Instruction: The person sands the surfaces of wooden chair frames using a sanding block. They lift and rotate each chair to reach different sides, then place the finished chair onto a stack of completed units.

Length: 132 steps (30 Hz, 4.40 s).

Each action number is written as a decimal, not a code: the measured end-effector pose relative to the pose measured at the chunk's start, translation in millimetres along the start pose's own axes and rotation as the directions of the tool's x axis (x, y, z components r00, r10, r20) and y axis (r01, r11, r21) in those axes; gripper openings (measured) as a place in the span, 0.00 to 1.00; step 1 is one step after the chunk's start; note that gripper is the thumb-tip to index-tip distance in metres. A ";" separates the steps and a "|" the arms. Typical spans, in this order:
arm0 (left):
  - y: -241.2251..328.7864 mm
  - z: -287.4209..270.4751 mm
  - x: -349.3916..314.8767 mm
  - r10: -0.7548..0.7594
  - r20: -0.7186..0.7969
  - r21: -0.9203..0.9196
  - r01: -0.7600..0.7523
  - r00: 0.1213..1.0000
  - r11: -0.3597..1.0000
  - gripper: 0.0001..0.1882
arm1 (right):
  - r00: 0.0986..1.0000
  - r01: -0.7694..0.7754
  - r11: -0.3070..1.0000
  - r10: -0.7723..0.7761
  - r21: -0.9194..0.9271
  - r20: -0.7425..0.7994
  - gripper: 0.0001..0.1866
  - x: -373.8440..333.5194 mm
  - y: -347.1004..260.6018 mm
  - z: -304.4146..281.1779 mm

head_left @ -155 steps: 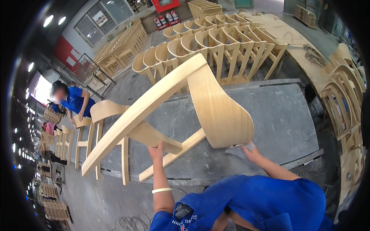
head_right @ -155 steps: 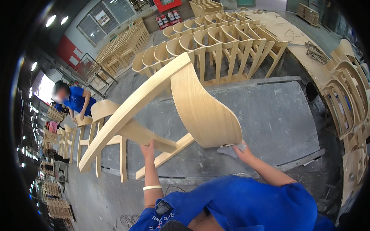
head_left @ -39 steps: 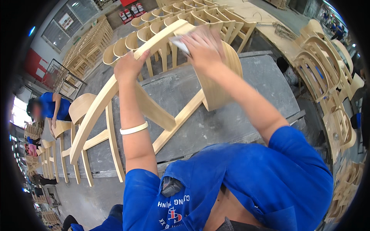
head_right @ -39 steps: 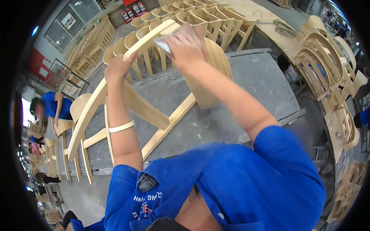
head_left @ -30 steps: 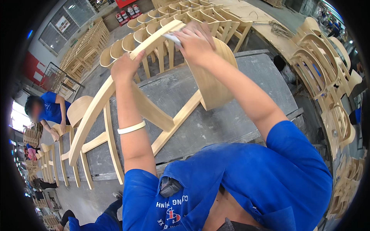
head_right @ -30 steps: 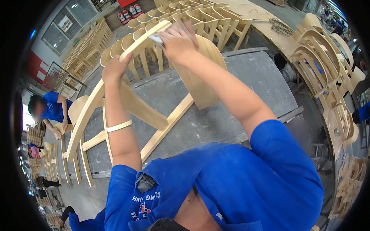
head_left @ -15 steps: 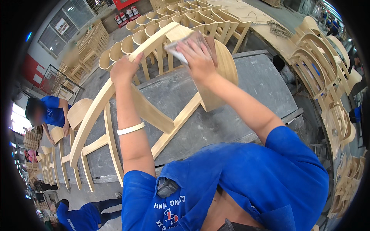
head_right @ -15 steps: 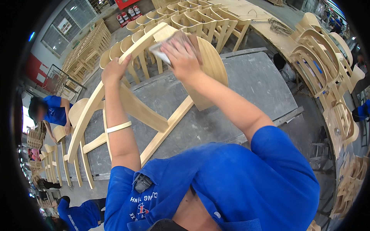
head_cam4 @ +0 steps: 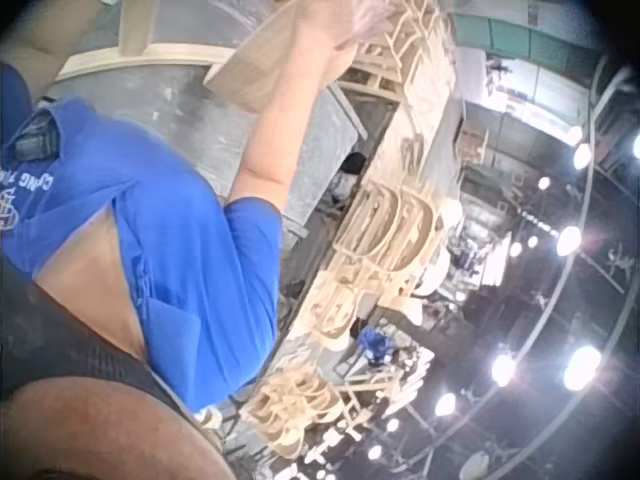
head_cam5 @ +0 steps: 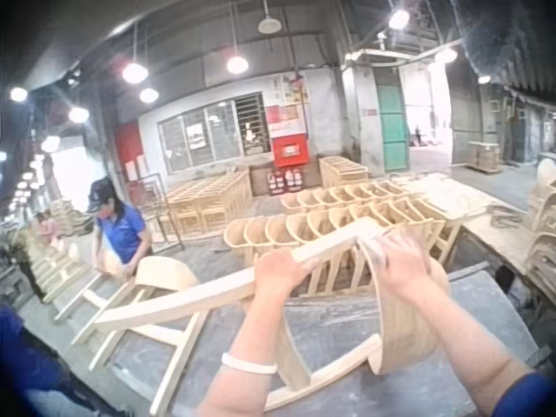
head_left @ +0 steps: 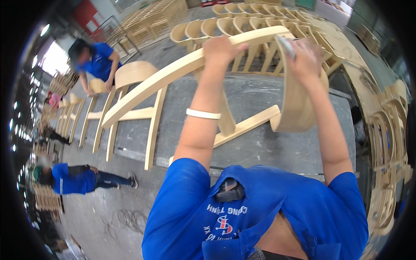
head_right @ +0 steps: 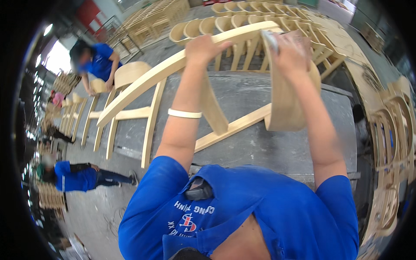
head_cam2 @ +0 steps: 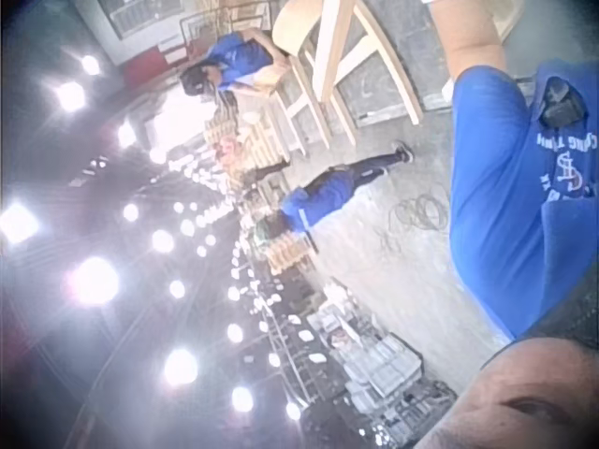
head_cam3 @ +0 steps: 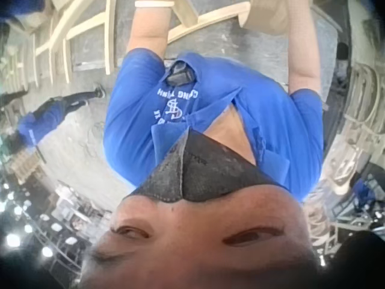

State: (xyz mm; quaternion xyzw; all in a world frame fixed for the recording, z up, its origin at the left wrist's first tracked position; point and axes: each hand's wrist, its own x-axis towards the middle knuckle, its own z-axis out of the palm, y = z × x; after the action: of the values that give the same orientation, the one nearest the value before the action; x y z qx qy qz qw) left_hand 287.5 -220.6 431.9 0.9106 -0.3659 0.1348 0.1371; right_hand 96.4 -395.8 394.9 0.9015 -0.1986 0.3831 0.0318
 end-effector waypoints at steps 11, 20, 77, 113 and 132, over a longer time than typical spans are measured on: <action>4.1 -0.2 -6.3 0.013 -0.033 -0.015 -0.013 0.999 1.000 0.40 | 0.987 0.125 0.991 -0.120 0.037 -0.106 0.23 -51.3 -3.5 -42.0; 10.5 -3.8 -10.1 -0.013 -0.016 -0.045 0.012 1.000 0.999 0.36 | 0.983 0.170 0.984 -0.173 -0.047 -0.058 0.24 -61.0 44.7 -20.3; -178.1 -74.2 -127.1 -0.068 -0.020 0.058 0.069 0.997 0.996 0.29 | 0.861 0.486 0.843 -0.508 0.233 0.042 0.29 -10.6 -225.5 40.2; -50.6 -89.2 -129.5 0.208 0.106 -0.150 -0.191 0.972 0.970 0.38 | 0.446 -0.639 0.053 0.838 0.768 0.313 0.32 -224.6 108.9 -58.7; 75.4 -105.7 -131.8 0.481 0.223 -0.380 -0.379 0.848 0.844 0.36 | 0.576 -0.021 -0.316 0.772 0.948 0.270 0.27 -249.0 105.4 -89.4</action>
State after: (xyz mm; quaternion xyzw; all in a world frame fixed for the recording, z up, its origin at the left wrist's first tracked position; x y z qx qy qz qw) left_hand 127.4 -153.2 495.5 0.7783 -0.5967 -0.0433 0.1903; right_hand -160.8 -390.8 272.7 0.3187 -0.1623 0.5907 -0.7234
